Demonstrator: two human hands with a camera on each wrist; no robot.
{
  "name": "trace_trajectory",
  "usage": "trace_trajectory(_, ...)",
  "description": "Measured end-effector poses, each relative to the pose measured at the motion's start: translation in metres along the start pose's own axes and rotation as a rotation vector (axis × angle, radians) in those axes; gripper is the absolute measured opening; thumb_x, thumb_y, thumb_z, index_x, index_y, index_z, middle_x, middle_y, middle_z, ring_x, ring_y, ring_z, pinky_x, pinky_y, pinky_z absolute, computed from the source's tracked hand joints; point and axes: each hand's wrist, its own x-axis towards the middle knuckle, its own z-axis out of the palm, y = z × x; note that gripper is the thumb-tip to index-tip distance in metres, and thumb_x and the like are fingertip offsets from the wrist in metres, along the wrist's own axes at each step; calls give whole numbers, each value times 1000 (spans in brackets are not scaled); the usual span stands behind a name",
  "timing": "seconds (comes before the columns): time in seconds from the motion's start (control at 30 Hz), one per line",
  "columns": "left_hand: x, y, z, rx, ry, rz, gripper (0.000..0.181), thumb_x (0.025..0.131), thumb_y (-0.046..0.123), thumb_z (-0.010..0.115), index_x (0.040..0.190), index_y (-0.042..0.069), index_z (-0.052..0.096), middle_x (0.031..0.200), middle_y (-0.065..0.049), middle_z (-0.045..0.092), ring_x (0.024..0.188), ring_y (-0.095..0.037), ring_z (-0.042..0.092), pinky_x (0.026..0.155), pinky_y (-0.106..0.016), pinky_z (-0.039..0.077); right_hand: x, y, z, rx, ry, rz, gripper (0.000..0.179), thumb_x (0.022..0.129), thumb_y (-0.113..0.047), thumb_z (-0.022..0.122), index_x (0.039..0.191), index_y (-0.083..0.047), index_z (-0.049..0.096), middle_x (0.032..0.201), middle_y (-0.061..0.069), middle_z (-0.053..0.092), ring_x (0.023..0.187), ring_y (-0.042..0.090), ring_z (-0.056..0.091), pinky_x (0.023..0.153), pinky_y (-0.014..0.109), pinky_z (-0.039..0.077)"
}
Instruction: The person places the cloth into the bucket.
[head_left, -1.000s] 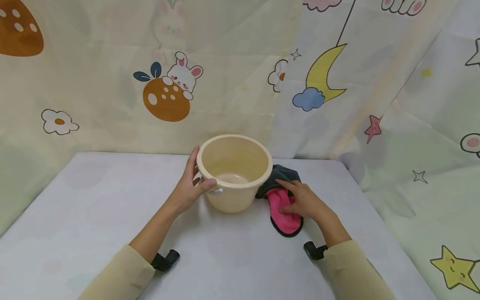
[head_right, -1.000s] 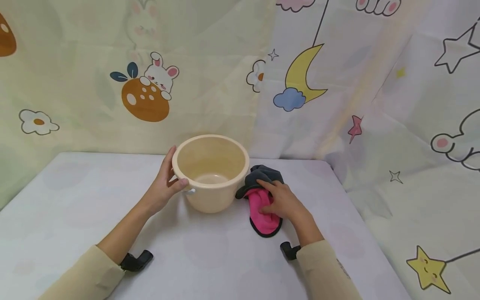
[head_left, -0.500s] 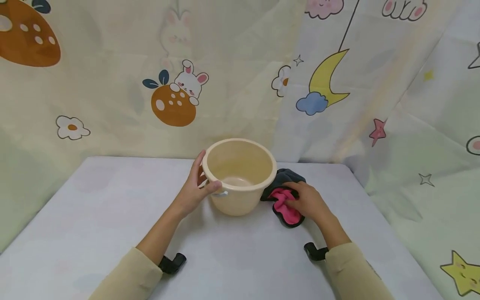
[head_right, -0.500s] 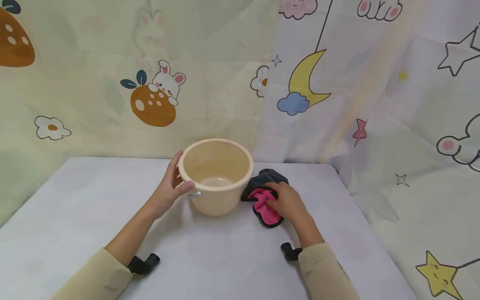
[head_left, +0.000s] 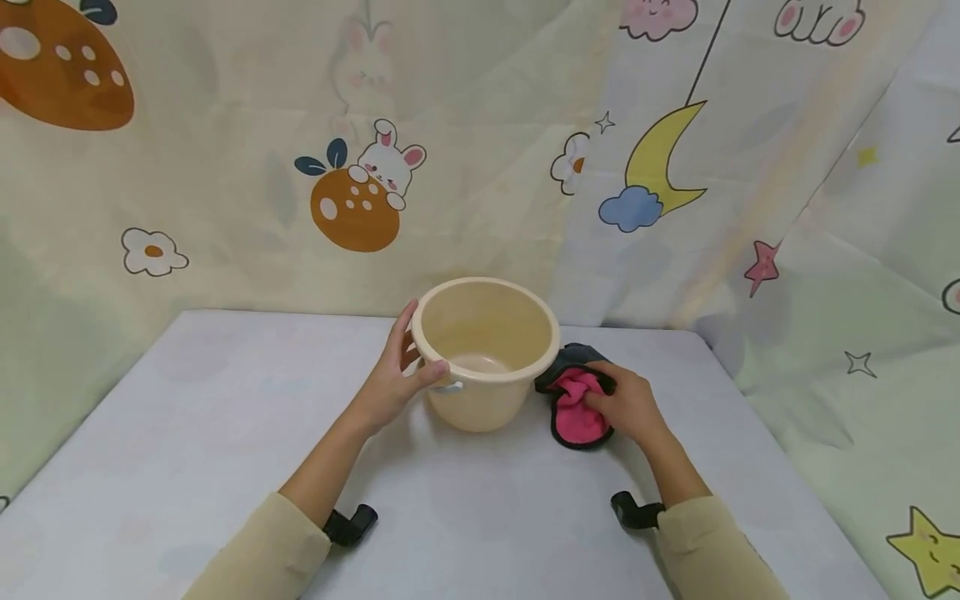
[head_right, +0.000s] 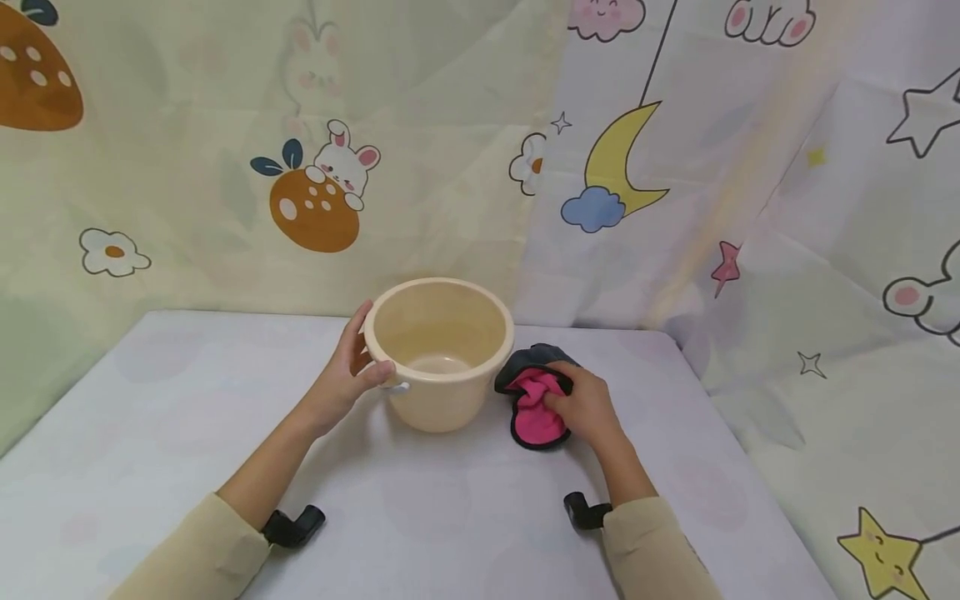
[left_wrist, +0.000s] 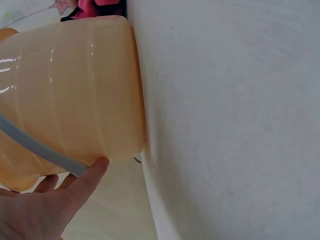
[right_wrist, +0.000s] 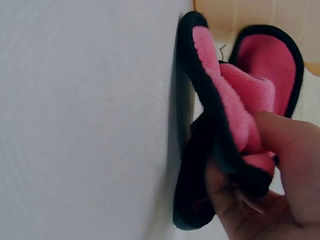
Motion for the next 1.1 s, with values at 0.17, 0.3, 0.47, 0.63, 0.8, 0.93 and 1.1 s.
trace_trajectory(0.17,0,1,1,-9,-3,-1,106,88,49,76,165,37,4,166,-13,25,152,-39,30,113,-61,39,-2,-2,-5,67,66,48,47,92,-17,69,137,-5,62,130,28,64,117,42,56,94,55,53)
trace_trajectory(0.3,0,2,3,-18,-8,4,105,88,49,76,165,37,4,166,-12,26,151,-39,31,114,-61,38,-4,-3,-11,83,143,65,45,91,-18,69,134,-6,64,127,26,66,114,40,58,91,50,51)
trace_trajectory(0.47,1,2,5,-11,-7,6,104,89,49,75,165,38,5,167,-12,26,151,-39,32,114,-60,39,-6,-5,-21,108,232,70,44,90,-18,71,132,-5,66,123,26,68,112,39,59,87,46,49)
trace_trajectory(0.63,1,2,4,-7,-3,5,104,89,48,75,165,38,5,166,-12,26,151,-39,32,115,-60,36,-7,-11,-32,137,283,68,43,90,-20,72,130,-5,67,117,25,70,106,36,60,81,38,49)
trace_trajectory(0.8,1,3,4,-6,2,-3,104,88,49,76,164,40,6,166,-11,27,151,-39,32,118,-61,31,-7,-20,-43,149,310,65,42,90,-21,72,129,-6,68,113,22,71,101,29,61,77,29,49)
trace_trajectory(0.93,1,2,4,-9,3,-4,104,88,50,76,164,41,6,166,-10,27,151,-39,32,118,-61,31,-9,-29,-53,156,321,55,43,90,-23,74,129,-6,67,113,21,71,98,24,60,73,18,47)
trace_trajectory(1.1,-2,4,2,0,13,-7,103,89,47,75,164,40,5,166,-11,26,151,-39,32,117,-60,33,-10,-43,-64,216,304,39,48,92,-28,73,135,-8,64,118,21,68,101,23,57,69,12,48)
